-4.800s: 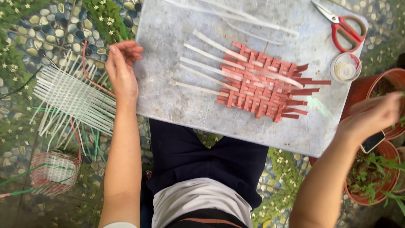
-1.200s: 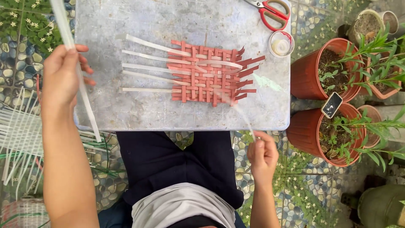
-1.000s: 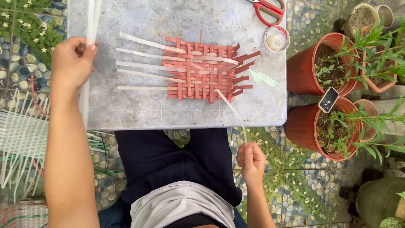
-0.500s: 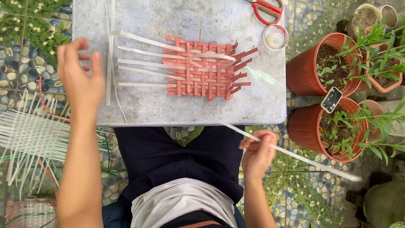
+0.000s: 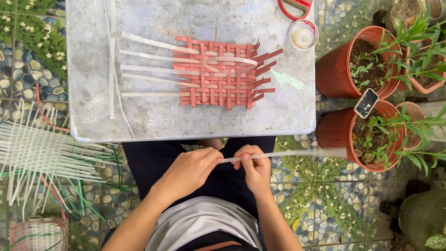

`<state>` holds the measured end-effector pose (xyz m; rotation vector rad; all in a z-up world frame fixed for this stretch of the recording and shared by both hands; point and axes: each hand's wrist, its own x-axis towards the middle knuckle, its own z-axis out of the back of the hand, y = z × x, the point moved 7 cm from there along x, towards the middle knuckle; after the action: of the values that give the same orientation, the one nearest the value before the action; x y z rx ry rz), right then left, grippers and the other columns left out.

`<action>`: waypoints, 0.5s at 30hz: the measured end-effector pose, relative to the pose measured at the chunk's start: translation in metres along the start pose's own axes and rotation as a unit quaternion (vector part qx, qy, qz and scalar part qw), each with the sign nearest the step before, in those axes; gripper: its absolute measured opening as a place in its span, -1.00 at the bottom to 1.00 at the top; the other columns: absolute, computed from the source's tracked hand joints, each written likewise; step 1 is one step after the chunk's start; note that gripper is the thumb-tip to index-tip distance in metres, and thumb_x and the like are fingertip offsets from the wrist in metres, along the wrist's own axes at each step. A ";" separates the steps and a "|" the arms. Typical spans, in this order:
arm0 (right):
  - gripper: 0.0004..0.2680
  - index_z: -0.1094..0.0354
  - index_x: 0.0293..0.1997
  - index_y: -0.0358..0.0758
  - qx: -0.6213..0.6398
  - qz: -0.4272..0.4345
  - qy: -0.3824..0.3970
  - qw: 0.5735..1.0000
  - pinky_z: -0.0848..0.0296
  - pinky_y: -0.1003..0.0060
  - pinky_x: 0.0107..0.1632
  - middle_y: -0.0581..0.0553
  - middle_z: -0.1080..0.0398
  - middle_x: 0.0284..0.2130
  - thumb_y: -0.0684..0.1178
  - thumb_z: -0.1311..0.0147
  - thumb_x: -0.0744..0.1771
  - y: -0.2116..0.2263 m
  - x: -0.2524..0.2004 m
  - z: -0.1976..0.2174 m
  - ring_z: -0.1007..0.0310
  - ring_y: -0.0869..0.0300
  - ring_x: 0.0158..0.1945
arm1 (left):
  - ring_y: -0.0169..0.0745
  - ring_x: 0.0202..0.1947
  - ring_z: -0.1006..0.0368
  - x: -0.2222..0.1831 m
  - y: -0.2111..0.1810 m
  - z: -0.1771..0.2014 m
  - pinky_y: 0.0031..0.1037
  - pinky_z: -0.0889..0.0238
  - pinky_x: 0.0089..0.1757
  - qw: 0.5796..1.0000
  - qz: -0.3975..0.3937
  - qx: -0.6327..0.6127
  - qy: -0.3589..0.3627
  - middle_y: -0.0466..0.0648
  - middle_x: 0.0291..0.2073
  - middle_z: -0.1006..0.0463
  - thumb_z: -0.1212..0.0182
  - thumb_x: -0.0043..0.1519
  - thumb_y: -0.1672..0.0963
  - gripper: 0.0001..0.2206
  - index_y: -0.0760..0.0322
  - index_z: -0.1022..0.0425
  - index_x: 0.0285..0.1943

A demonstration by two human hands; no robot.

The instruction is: A person is weaving white plastic strips into a red plastic grid to create a woven mat.

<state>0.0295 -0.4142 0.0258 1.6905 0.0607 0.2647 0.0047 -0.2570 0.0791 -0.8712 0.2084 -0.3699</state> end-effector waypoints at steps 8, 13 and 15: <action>-0.70 -0.21 -0.47 -0.37 0.091 0.086 -0.139 0.982 -0.21 0.41 -0.57 -0.10 -0.13 -0.81 0.03 0.14 0.41 0.005 0.019 0.039 -0.10 0.23 -0.72 | -0.10 -0.63 -0.43 0.004 0.025 -0.056 -0.44 -0.32 -0.51 0.966 0.076 -0.245 0.010 -0.08 -0.70 -0.41 0.15 0.39 0.07 -0.68 0.17 -0.30 -0.46; -0.72 -0.17 -0.47 -0.32 0.034 0.141 -0.159 0.977 -0.21 0.45 -0.58 -0.09 -0.08 -0.72 -0.01 0.20 0.43 0.021 0.037 0.059 -0.09 0.27 -0.71 | -0.46 -0.75 0.03 0.012 0.017 -0.086 -0.70 -0.02 -0.59 0.826 0.046 -0.558 0.061 -0.25 -0.81 -0.07 0.28 0.45 0.09 -0.58 0.16 -0.19 -0.55; -0.74 -0.17 -0.44 -0.34 0.034 0.132 -0.154 0.979 -0.23 0.45 -0.58 -0.10 -0.10 -0.71 -0.03 0.20 0.43 0.023 0.042 0.048 -0.12 0.26 -0.71 | -0.42 -0.75 0.00 0.017 0.014 -0.073 -0.66 -0.04 -0.59 0.856 0.020 -0.515 0.033 -0.21 -0.81 -0.11 0.22 0.44 0.09 -0.61 0.19 -0.25 -0.52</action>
<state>0.0777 -0.4564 0.0493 1.7902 -0.3912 0.1980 0.0000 -0.3069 0.0220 -1.9147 0.5110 -0.2307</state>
